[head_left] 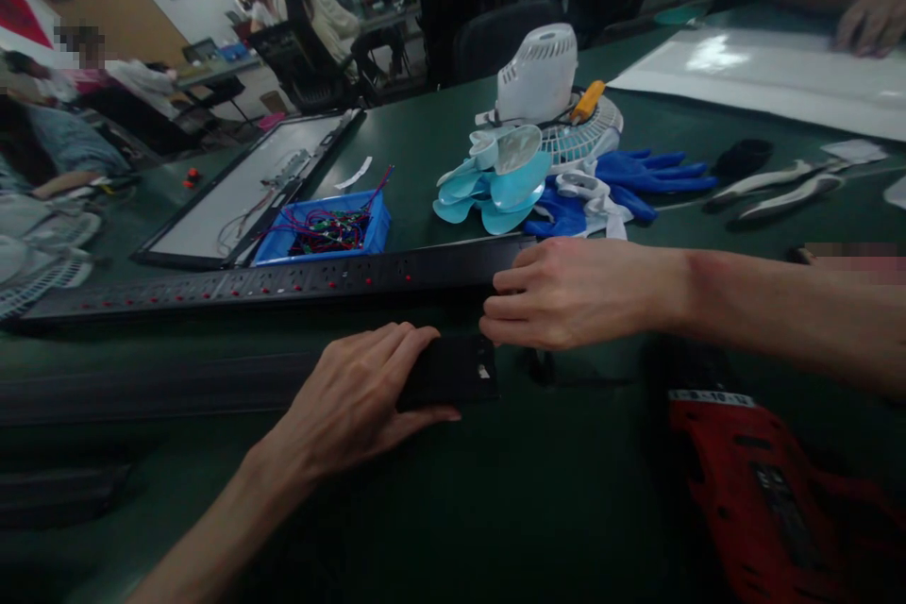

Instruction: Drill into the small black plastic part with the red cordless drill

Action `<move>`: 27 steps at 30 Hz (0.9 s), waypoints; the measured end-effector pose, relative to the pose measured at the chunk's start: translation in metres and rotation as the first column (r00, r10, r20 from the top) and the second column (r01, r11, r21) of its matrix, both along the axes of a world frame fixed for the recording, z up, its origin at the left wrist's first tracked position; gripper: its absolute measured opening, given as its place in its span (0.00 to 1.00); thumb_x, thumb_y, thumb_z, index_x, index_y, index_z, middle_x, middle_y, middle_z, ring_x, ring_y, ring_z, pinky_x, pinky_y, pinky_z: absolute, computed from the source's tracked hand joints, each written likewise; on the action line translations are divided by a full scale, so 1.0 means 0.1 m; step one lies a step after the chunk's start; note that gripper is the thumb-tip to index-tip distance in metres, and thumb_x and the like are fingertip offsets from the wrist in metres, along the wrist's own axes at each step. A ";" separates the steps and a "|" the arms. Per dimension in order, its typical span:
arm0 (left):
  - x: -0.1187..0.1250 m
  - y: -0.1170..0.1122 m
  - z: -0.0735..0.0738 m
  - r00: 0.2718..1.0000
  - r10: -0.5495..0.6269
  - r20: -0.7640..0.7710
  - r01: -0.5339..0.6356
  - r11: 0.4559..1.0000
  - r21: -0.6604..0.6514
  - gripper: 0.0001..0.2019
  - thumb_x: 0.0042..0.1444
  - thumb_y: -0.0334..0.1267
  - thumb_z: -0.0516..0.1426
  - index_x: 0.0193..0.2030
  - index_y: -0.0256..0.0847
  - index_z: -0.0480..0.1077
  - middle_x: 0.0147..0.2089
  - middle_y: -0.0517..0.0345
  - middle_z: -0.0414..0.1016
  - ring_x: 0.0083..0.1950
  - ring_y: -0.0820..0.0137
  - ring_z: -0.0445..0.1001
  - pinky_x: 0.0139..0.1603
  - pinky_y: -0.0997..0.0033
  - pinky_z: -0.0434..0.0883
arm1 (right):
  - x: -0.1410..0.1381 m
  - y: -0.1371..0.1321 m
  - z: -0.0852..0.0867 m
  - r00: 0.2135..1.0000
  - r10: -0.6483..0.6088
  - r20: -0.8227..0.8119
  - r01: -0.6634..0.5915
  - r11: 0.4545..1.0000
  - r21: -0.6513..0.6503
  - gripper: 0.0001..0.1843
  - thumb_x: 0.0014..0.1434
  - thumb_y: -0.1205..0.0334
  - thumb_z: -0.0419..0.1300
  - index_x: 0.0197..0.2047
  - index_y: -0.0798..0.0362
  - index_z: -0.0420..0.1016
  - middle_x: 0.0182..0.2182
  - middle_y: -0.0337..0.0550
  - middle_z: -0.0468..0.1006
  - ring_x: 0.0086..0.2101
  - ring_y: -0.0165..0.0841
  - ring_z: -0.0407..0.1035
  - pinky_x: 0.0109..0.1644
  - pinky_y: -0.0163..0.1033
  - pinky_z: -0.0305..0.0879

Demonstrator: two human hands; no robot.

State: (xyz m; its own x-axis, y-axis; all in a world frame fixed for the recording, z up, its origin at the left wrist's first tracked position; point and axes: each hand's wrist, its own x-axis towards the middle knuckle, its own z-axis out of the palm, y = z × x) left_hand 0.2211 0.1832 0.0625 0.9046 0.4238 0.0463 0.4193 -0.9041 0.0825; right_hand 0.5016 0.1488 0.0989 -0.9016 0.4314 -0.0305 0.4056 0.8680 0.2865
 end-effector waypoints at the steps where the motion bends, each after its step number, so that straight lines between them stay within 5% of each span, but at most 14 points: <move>1: 0.00 0.00 0.00 1.000 0.000 -0.001 0.000 1.000 0.008 0.30 0.61 0.59 0.63 0.60 0.41 0.63 0.51 0.48 0.78 0.48 0.56 0.80 0.46 0.60 0.75 | 0.01 0.00 -0.01 1.000 -0.001 -0.009 0.002 1.000 0.010 0.14 0.71 0.73 0.50 0.44 0.55 0.77 0.37 0.44 0.82 0.32 0.36 0.72 0.29 0.44 0.55; 14: -0.04 0.03 -0.03 1.000 -0.012 0.020 0.011 0.999 0.045 0.30 0.60 0.58 0.64 0.60 0.41 0.63 0.50 0.48 0.78 0.45 0.55 0.81 0.42 0.59 0.76 | -0.06 -0.01 0.20 0.999 -0.013 0.035 0.015 0.998 -0.062 0.18 0.71 0.74 0.48 0.44 0.56 0.79 0.37 0.45 0.82 0.38 0.38 0.74 0.40 0.46 0.63; 17: -0.03 0.04 -0.01 1.000 0.000 0.020 0.000 1.000 0.026 0.29 0.60 0.57 0.64 0.60 0.42 0.64 0.51 0.48 0.78 0.46 0.55 0.81 0.42 0.60 0.76 | 0.05 -0.13 0.27 0.978 -0.202 -0.057 0.199 0.979 -0.045 0.18 0.73 0.69 0.47 0.44 0.53 0.79 0.36 0.43 0.81 0.36 0.37 0.73 0.36 0.44 0.61; 22: -0.02 0.05 0.02 1.000 0.013 0.008 -0.012 1.000 -0.010 0.30 0.59 0.57 0.65 0.60 0.43 0.65 0.53 0.48 0.79 0.48 0.55 0.81 0.45 0.59 0.76 | 0.24 -0.42 0.29 0.776 -0.552 -0.305 0.544 0.831 -0.117 0.13 0.69 0.60 0.55 0.42 0.51 0.81 0.35 0.43 0.83 0.30 0.36 0.72 0.31 0.42 0.57; 24: -0.02 0.04 0.01 1.000 0.025 0.006 -0.025 1.000 -0.009 0.30 0.58 0.57 0.65 0.60 0.44 0.66 0.53 0.48 0.79 0.47 0.55 0.81 0.44 0.60 0.76 | 0.21 -0.48 0.25 0.691 -0.637 -0.342 0.600 0.769 -0.219 0.08 0.64 0.61 0.61 0.41 0.50 0.83 0.34 0.43 0.84 0.33 0.38 0.74 0.33 0.42 0.59; 27: -0.03 0.03 -0.01 1.000 0.020 0.012 -0.020 1.000 -0.001 0.29 0.59 0.55 0.65 0.60 0.44 0.65 0.52 0.48 0.79 0.47 0.55 0.81 0.43 0.60 0.76 | 0.06 -0.49 0.17 0.676 -0.655 -0.338 0.583 0.755 -0.299 0.07 0.61 0.62 0.64 0.39 0.50 0.85 0.37 0.46 0.84 0.41 0.43 0.75 0.39 0.44 0.64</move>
State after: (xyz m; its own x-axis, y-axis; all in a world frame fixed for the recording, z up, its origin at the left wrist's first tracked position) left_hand 0.2179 0.1866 0.0617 0.8954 0.4417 0.0571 0.4361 -0.8955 0.0888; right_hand 0.5073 0.0996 0.1157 -0.3712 0.9166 0.1483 0.9096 0.3911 -0.1404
